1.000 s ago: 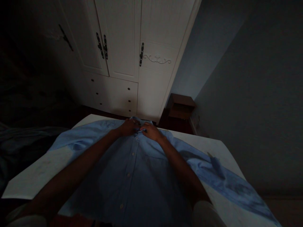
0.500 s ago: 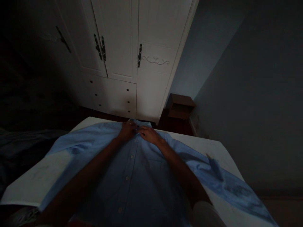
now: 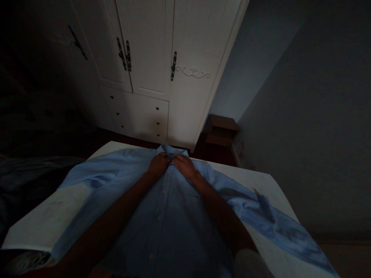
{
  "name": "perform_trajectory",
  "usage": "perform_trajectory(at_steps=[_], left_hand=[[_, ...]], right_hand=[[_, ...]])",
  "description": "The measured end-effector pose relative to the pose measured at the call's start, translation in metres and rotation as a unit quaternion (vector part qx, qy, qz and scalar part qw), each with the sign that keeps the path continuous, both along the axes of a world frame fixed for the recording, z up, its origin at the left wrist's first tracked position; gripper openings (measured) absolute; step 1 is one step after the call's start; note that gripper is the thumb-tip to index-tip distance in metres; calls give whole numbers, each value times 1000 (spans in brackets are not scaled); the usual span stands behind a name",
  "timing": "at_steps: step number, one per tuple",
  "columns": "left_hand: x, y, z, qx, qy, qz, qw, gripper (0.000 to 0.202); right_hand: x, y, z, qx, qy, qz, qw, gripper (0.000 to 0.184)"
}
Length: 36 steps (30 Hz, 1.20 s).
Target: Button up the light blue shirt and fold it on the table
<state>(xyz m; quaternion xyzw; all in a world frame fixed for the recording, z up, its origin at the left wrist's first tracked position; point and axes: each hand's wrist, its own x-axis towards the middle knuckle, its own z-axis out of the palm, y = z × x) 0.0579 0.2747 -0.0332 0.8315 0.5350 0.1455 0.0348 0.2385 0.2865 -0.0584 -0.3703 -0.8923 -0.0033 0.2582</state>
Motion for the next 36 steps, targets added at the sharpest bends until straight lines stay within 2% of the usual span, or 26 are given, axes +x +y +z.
perform_trajectory(at_steps=[9,15,18,32,36], left_hand=[[1,7,-7,-14,-63,1,998,30],[1,8,-12,-20,-124,26,992,27],[0,10,-13,-35,-185,29,982,26],[-11,19,-13,-57,-333,-55,939,20],[-18,18,-13,-126,-388,-80,910,26]], right_hand=[[1,-1,2,-7,17,-24,1000,19],[0,-1,6,-10,27,3,1000,15],[0,0,5,-4,33,9,999,15],[-3,-3,7,12,44,-9,999,21],[-3,-3,8,24,45,-9,999,23]])
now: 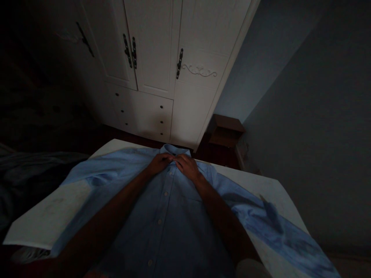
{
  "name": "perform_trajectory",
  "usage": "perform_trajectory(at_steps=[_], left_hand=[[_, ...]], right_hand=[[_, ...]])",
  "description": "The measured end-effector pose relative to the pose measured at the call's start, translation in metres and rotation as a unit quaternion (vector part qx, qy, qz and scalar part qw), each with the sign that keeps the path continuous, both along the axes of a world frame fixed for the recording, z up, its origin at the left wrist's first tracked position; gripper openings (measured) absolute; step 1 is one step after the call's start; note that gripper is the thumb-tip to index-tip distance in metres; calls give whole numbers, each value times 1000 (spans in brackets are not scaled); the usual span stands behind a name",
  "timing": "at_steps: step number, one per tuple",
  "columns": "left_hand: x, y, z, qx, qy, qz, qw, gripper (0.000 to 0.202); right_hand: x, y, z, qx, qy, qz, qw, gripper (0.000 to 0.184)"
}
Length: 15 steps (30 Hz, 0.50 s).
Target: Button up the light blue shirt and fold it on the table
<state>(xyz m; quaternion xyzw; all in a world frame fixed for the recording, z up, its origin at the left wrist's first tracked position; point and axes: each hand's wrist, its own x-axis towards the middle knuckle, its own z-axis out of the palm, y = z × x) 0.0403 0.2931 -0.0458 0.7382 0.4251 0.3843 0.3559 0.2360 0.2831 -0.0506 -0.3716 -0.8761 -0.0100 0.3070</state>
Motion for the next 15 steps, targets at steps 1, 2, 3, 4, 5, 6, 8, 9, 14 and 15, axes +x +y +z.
perform_trajectory(at_steps=[1,2,3,4,5,6,8,9,14,15], left_hand=[[-1,0,0,-20,-16,-15,1000,27],[-2,-1,-1,-36,-30,-26,999,27],[-2,-1,-2,-47,-40,-31,998,27],[-2,-1,-3,-52,-45,-27,997,28],[-2,-1,-5,-52,-45,-18,997,29],[-1,-1,-7,-48,-39,-7,998,28],[1,0,-10,-29,-11,19,999,24],[3,0,-11,-17,8,32,999,22],[8,-2,-11,13,73,71,995,24],[9,-3,-10,18,81,73,994,24]], right_hand=[[0,0,0,4,2,1,1000,24],[0,1,0,5,5,2,1000,24],[0,1,-1,5,8,2,1000,24],[0,2,-1,2,11,-2,1000,23],[0,2,-1,-1,15,-6,1000,23],[0,3,-1,-4,18,-11,1000,23],[-1,3,0,-11,17,-21,1000,23],[-2,3,1,-14,11,-24,1000,23],[-2,4,2,-6,-25,-38,999,24],[-1,4,1,-7,-25,-37,999,24]])
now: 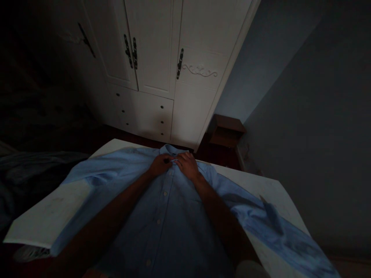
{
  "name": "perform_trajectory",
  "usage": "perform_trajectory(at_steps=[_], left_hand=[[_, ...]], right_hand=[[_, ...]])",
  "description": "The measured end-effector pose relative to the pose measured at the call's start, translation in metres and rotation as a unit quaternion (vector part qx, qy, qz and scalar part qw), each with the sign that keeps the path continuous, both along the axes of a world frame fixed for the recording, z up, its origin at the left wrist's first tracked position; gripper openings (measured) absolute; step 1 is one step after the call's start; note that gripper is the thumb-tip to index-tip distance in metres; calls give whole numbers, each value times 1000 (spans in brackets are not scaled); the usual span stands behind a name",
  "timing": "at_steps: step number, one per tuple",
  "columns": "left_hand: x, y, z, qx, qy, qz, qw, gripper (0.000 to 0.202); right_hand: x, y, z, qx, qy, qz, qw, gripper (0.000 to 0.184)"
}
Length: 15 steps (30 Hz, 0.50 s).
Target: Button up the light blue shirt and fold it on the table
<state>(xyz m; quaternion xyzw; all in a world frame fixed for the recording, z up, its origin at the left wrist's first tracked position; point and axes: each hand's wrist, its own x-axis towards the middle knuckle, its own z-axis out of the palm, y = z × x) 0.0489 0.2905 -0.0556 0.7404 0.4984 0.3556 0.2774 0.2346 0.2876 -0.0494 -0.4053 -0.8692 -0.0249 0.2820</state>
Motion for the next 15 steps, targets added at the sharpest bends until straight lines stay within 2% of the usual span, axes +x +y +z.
perform_trajectory(at_steps=[8,15], left_hand=[[5,-6,6,30,60,4,998,18],[6,-5,7,22,56,9,998,19]], right_hand=[[5,12,-9,-59,41,37,997,18],[4,9,-7,-59,31,33,997,21]])
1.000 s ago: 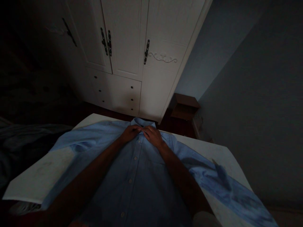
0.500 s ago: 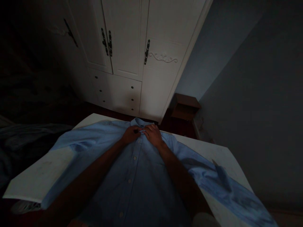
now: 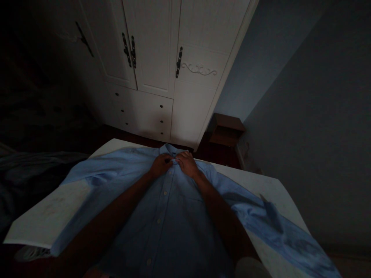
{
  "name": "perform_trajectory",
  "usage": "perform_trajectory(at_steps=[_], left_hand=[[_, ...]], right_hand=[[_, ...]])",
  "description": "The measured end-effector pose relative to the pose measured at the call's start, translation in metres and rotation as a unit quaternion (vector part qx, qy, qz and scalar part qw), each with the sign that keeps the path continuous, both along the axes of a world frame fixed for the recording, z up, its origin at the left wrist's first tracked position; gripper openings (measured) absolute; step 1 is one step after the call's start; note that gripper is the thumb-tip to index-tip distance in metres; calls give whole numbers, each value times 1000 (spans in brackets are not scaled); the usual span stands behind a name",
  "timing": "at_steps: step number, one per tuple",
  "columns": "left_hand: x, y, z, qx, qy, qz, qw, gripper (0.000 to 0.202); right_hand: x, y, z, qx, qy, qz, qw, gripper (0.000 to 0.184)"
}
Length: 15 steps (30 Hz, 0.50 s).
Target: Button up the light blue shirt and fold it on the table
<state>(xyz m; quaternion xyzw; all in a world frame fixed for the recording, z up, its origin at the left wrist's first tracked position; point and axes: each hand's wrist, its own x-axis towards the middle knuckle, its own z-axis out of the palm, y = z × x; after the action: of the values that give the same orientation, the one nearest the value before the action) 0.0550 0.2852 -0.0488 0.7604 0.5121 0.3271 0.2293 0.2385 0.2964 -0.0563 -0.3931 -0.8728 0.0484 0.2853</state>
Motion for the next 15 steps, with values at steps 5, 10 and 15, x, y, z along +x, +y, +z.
perform_trajectory(at_steps=[5,10,15], left_hand=[[1,2,-1,-9,-14,12,1000,21],[1,2,-3,-12,-36,32,999,21],[-1,4,-6,-18,-67,43,997,21]], right_hand=[[-1,-3,2,17,-19,-24,999,22],[-2,-6,6,33,5,-40,999,21],[-5,-13,17,27,51,-12,998,20]])
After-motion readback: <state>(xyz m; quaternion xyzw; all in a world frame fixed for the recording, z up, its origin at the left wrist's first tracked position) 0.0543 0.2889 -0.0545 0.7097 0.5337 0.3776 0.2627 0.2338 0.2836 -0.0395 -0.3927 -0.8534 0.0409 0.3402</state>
